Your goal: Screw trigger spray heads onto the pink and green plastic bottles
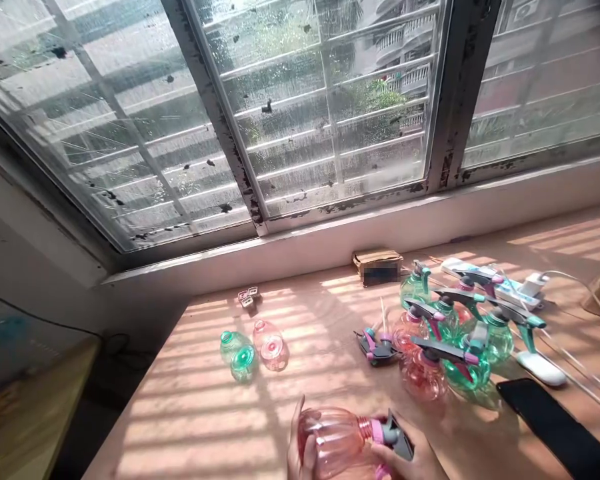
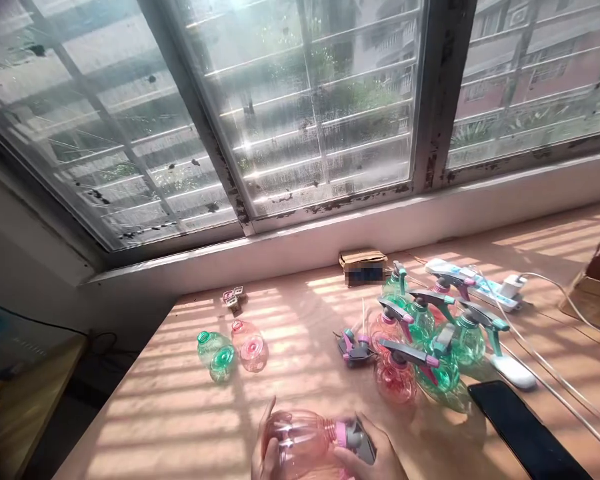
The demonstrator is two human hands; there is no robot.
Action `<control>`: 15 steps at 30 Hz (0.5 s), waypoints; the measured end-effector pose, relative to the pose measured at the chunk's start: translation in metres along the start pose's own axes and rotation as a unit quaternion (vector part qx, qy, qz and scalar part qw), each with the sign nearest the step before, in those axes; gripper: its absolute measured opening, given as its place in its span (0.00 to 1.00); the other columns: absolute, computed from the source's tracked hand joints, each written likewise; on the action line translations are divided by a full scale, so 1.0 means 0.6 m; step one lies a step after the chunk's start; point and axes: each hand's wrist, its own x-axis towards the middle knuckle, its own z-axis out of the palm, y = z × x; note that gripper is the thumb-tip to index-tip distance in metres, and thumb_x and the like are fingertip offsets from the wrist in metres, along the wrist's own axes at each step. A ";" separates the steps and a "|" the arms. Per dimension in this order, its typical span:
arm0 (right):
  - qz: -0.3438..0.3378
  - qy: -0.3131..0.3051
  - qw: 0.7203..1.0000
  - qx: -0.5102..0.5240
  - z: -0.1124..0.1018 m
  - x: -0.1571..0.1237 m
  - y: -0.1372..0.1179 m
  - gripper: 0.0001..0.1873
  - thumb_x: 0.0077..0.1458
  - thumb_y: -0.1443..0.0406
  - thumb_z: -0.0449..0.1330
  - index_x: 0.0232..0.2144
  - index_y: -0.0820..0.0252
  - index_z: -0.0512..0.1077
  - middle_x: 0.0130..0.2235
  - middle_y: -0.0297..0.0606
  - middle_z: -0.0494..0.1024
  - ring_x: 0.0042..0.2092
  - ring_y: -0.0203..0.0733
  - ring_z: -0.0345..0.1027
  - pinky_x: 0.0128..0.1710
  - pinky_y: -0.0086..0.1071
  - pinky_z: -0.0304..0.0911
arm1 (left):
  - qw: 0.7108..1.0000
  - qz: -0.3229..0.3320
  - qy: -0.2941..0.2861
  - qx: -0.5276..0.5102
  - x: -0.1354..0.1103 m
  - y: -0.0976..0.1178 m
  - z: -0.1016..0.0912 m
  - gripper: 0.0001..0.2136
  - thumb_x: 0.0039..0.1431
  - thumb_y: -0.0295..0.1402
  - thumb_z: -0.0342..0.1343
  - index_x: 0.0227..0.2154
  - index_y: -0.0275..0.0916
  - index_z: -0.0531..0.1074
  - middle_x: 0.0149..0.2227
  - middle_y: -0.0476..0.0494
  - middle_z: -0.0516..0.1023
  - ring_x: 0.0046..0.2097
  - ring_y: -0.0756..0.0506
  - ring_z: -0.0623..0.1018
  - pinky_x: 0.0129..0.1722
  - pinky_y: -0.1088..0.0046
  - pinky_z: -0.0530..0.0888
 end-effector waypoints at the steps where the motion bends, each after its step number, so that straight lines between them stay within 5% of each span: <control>1: 0.007 -0.022 1.000 0.018 -0.003 0.000 -0.002 0.25 0.41 0.46 0.72 0.34 0.59 0.82 0.34 0.43 0.87 0.39 0.60 0.82 0.39 0.41 0.77 | 1.000 0.001 -0.007 0.004 -0.004 0.001 -0.001 0.33 0.57 0.60 0.57 0.59 0.44 0.73 0.45 0.39 0.84 0.50 0.30 0.82 0.56 0.53 0.75; 7: 0.038 -0.126 0.987 0.097 -0.015 0.002 -0.021 0.22 0.46 0.49 0.72 0.37 0.59 0.80 0.39 0.46 0.86 0.40 0.56 0.80 0.35 0.38 0.76 | 0.998 0.004 -0.064 0.013 -0.022 0.013 -0.002 0.33 0.64 0.53 0.55 0.67 0.44 0.63 0.56 0.38 0.80 0.58 0.33 0.78 0.63 0.57 0.69; 15: 0.043 -0.133 0.985 0.099 -0.014 0.003 -0.028 0.16 0.48 0.59 0.71 0.38 0.60 0.82 0.34 0.43 0.87 0.37 0.55 0.81 0.33 0.37 0.76 | 0.997 0.026 -0.064 0.026 -0.022 -0.002 -0.015 0.37 0.62 0.52 0.59 0.70 0.44 0.57 0.57 0.37 0.78 0.61 0.33 0.76 0.63 0.59 0.69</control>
